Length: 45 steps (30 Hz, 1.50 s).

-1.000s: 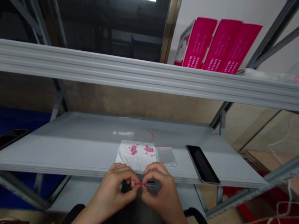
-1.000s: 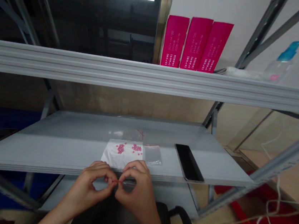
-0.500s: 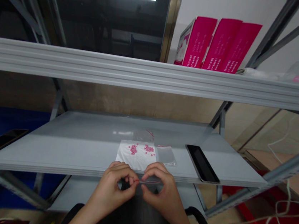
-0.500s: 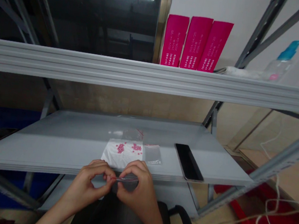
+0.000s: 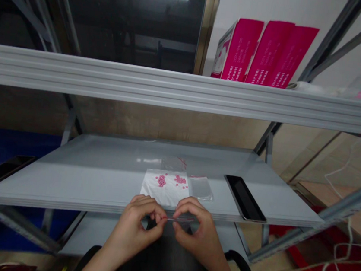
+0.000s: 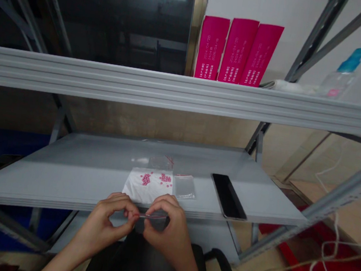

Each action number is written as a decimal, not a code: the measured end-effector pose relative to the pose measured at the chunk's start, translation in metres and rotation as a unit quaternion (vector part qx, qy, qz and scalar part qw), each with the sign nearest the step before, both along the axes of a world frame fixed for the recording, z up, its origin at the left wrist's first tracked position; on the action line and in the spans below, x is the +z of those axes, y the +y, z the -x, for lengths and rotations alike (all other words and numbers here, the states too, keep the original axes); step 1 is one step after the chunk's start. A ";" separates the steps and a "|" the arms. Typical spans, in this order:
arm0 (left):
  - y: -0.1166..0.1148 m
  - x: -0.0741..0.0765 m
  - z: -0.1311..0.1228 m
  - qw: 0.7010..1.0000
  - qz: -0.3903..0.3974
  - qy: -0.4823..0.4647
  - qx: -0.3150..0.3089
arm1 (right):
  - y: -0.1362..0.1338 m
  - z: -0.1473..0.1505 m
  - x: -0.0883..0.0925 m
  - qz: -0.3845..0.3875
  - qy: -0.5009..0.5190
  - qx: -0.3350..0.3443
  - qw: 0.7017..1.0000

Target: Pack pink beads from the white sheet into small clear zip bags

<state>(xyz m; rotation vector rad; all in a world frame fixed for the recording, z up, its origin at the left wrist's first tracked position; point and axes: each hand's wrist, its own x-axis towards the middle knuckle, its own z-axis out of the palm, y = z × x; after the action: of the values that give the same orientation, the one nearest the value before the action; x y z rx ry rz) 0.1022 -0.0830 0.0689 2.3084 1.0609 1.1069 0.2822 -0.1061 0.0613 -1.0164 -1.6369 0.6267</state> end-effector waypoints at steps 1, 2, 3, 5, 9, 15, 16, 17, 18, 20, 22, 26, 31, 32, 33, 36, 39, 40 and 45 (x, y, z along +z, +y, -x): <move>0.000 0.000 0.000 1.000 0.000 0.001 0.000 | 0.000 0.000 0.000 0.000 0.002 0.001 1.000; 0.000 0.000 0.000 1.000 0.000 0.002 0.000 | 0.000 -0.001 0.000 -0.001 0.004 0.000 1.000; 0.001 0.000 0.000 1.000 -0.001 0.003 -0.001 | 0.000 -0.001 -0.001 -0.002 0.004 0.000 1.000; 0.001 0.000 -0.001 1.000 -0.001 0.004 0.000 | 0.001 -0.001 -0.002 -0.005 0.003 -0.003 1.000; 0.000 0.000 -0.001 1.000 -0.001 0.003 0.002 | 0.001 -0.001 -0.003 -0.010 -0.001 -0.016 1.000; 0.000 0.003 0.001 1.000 -0.003 0.009 0.003 | 0.001 -0.005 -0.003 -0.007 0.011 -0.016 1.000; 0.001 0.003 0.001 1.000 -0.004 0.009 0.004 | 0.001 -0.006 -0.003 -0.010 0.012 -0.020 1.000; 0.001 0.004 0.001 1.000 -0.004 0.009 0.004 | 0.001 -0.006 -0.003 -0.014 0.011 -0.023 1.000; 0.001 0.004 0.001 1.000 -0.004 0.009 0.004 | 0.001 -0.007 -0.003 -0.017 0.009 -0.024 1.000; 0.001 0.003 0.001 1.000 -0.002 0.009 0.003 | 0.001 -0.009 -0.004 -0.018 0.006 -0.021 1.000; 0.000 0.003 0.002 1.000 -0.001 0.008 0.002 | 0.001 -0.010 -0.005 -0.015 0.009 -0.019 1.000; 0.002 0.003 0.002 1.000 -0.007 0.005 0.004 | 0.002 -0.014 -0.008 -0.013 0.013 -0.030 0.999; 0.005 0.004 0.005 1.000 -0.005 0.007 0.007 | 0.003 -0.019 -0.011 0.000 0.022 -0.040 0.999; 0.005 0.004 0.006 1.000 -0.008 0.008 0.010 | 0.003 -0.020 -0.011 0.006 0.025 -0.043 0.999; 0.005 0.004 0.007 1.000 -0.012 0.009 0.013 | 0.003 -0.021 -0.012 0.012 0.027 -0.047 0.998; 0.004 0.004 0.008 1.000 -0.013 0.017 0.012 | 0.003 -0.024 -0.014 0.016 0.032 -0.064 0.997; 0.003 0.005 0.008 1.000 -0.003 0.006 0.007 | 0.002 -0.025 -0.014 0.016 0.034 -0.073 0.997; 0.003 0.005 0.007 1.000 0.003 -0.004 0.002 | 0.002 -0.025 -0.014 0.019 0.032 -0.065 0.997; 0.008 0.008 -0.002 0.999 0.014 -0.030 0.001 | 0.008 -0.021 -0.002 0.023 -0.007 -0.007 1.000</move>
<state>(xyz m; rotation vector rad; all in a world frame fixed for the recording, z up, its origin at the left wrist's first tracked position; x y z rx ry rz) 0.1037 -0.0755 0.0765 2.2382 1.0513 1.1465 0.3027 -0.0977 0.0596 -1.0671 -1.6335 0.6511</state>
